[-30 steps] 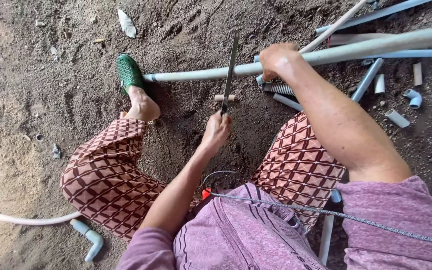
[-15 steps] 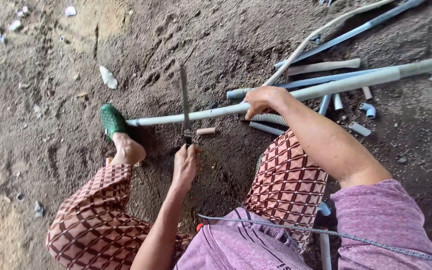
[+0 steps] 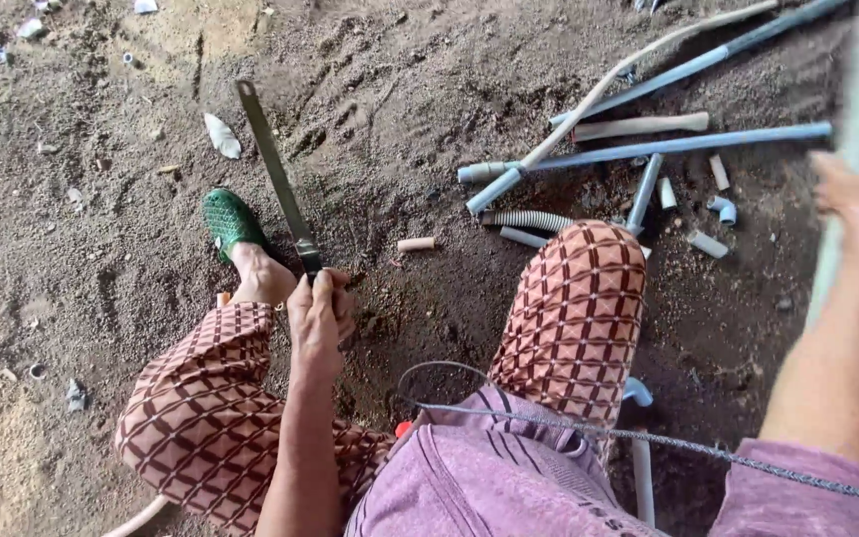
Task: Cutting a white PVC pipe using a handheld hacksaw blade while sitting on the ground.
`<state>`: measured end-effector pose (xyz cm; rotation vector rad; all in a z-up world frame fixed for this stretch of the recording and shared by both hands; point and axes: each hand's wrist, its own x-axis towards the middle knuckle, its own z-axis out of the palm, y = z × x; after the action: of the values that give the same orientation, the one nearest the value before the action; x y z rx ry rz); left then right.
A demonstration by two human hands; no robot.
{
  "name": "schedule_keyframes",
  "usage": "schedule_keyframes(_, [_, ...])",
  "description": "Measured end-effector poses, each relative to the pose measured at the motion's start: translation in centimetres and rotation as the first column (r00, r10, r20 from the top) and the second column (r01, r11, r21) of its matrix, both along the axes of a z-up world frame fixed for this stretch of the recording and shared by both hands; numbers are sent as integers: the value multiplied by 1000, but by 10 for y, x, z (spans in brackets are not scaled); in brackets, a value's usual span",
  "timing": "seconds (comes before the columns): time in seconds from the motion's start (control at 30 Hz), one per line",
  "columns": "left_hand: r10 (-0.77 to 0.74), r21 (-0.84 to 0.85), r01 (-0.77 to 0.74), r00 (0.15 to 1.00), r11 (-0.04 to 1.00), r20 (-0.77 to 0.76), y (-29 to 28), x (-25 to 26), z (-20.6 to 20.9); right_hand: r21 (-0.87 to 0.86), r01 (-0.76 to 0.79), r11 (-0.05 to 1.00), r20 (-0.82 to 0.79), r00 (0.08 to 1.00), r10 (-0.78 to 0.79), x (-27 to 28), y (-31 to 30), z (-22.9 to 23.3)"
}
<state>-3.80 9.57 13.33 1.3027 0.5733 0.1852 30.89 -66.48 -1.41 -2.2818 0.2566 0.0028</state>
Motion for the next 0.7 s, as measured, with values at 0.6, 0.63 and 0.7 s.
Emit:
schedule_keyframes(0.6, [-177, 350, 151, 983, 925, 43, 1, -13, 169, -340, -53, 939, -7, 999, 54, -310, 135, -28])
schedule_keyframes(0.63, [-245, 416, 194, 967, 889, 72, 7, -8, 183, -310, -138, 941, 15, 989, 150, -293, 153, -31])
schedule_keyframes(0.7, [-289, 430, 226, 953, 874, 86, 3, 6, 199, -338, -185, 923, -3, 981, 195, -258, 189, 7])
